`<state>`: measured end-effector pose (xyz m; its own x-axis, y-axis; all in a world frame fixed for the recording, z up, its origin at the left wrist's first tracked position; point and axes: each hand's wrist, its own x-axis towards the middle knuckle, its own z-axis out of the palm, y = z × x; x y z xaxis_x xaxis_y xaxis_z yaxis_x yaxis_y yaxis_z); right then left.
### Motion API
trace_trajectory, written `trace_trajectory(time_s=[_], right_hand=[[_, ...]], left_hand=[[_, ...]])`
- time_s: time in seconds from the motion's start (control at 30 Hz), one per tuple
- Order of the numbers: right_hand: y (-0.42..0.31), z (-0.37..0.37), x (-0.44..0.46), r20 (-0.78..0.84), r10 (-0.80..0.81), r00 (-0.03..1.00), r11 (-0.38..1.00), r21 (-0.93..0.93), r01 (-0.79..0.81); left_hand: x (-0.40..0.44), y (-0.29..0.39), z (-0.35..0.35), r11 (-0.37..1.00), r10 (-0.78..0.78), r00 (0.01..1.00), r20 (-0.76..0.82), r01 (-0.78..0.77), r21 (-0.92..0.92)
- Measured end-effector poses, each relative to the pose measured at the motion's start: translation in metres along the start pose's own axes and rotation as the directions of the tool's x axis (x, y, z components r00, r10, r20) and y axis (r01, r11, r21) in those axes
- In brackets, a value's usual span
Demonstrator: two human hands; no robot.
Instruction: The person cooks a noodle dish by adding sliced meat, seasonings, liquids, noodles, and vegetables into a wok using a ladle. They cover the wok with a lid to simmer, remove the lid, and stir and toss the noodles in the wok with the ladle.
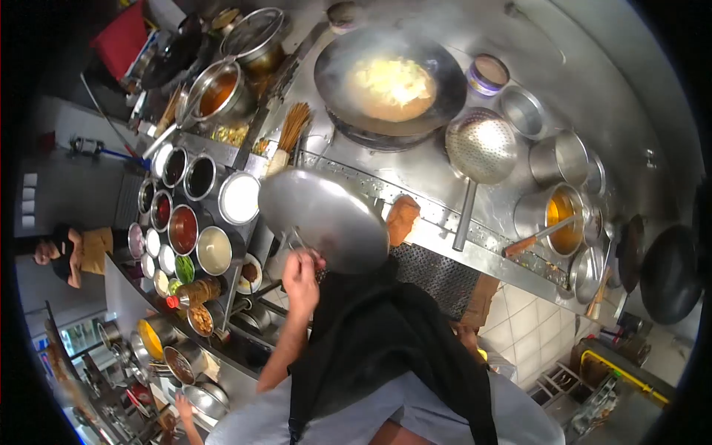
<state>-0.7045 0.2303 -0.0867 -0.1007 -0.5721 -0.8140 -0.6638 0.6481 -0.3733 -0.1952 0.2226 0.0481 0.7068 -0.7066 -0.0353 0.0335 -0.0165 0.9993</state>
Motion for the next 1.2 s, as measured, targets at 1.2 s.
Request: trace_trajectory(time_s=[1.2], right_hand=[[-0.027, 0.209, -0.058, -0.337, 0.374, 0.864, 0.834, 0.529, -0.155]], left_hand=[[0.5, -0.047, 0.304, 0.519, -0.457, 0.648, 0.609, -0.362, 0.774]])
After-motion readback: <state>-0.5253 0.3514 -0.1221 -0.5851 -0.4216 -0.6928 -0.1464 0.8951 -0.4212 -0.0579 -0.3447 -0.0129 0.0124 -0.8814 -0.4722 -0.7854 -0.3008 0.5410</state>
